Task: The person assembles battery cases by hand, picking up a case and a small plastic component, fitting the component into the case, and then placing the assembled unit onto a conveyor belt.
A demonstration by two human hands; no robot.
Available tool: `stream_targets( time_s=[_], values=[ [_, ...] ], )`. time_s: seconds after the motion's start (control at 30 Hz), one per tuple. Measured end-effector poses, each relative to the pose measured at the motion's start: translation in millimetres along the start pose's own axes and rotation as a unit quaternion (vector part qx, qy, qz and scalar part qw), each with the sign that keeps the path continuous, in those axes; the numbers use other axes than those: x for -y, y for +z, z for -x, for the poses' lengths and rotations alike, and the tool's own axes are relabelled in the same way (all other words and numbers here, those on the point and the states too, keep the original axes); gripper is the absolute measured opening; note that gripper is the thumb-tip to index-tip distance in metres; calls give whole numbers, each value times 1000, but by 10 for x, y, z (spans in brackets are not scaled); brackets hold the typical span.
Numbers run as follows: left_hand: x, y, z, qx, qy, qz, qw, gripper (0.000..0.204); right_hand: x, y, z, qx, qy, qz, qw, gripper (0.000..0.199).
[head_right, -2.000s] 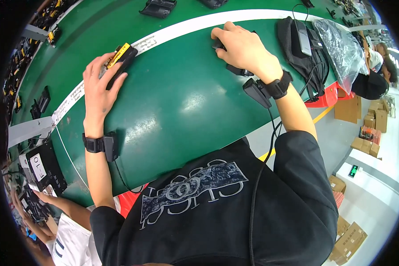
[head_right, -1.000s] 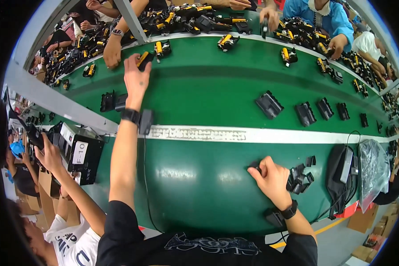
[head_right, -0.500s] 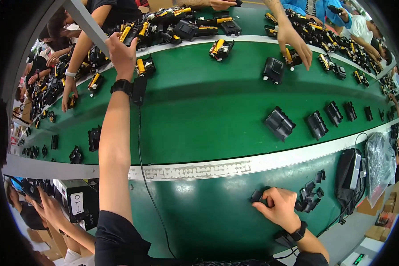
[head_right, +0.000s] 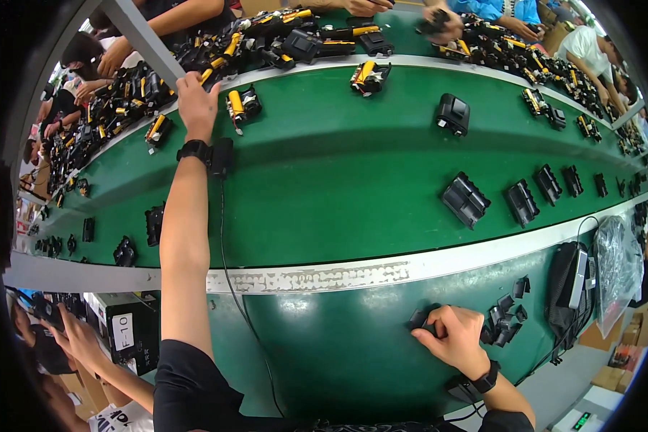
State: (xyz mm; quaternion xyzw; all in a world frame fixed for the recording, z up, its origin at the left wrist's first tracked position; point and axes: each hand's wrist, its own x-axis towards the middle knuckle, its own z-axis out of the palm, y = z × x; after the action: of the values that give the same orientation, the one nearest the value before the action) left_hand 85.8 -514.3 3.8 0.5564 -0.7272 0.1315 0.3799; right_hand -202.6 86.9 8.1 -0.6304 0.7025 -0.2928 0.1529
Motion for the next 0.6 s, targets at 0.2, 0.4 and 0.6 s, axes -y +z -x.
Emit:
stream_targets(
  time_s=[0.2, 0.4, 0.6],
  values=[
    [169, 300, -23, 79, -45, -145, 985, 49, 15, -18, -8, 3, 3, 2, 1000, 40],
    [270, 514, -201, 119, -75, 51, 989, 46, 30, -24, -20, 1, 5, 2, 1000, 40],
    [290, 214, 62, 62, -70, 46, 995, 36, 43, -12, -22, 2, 7, 16, 1000, 38]
  ],
)
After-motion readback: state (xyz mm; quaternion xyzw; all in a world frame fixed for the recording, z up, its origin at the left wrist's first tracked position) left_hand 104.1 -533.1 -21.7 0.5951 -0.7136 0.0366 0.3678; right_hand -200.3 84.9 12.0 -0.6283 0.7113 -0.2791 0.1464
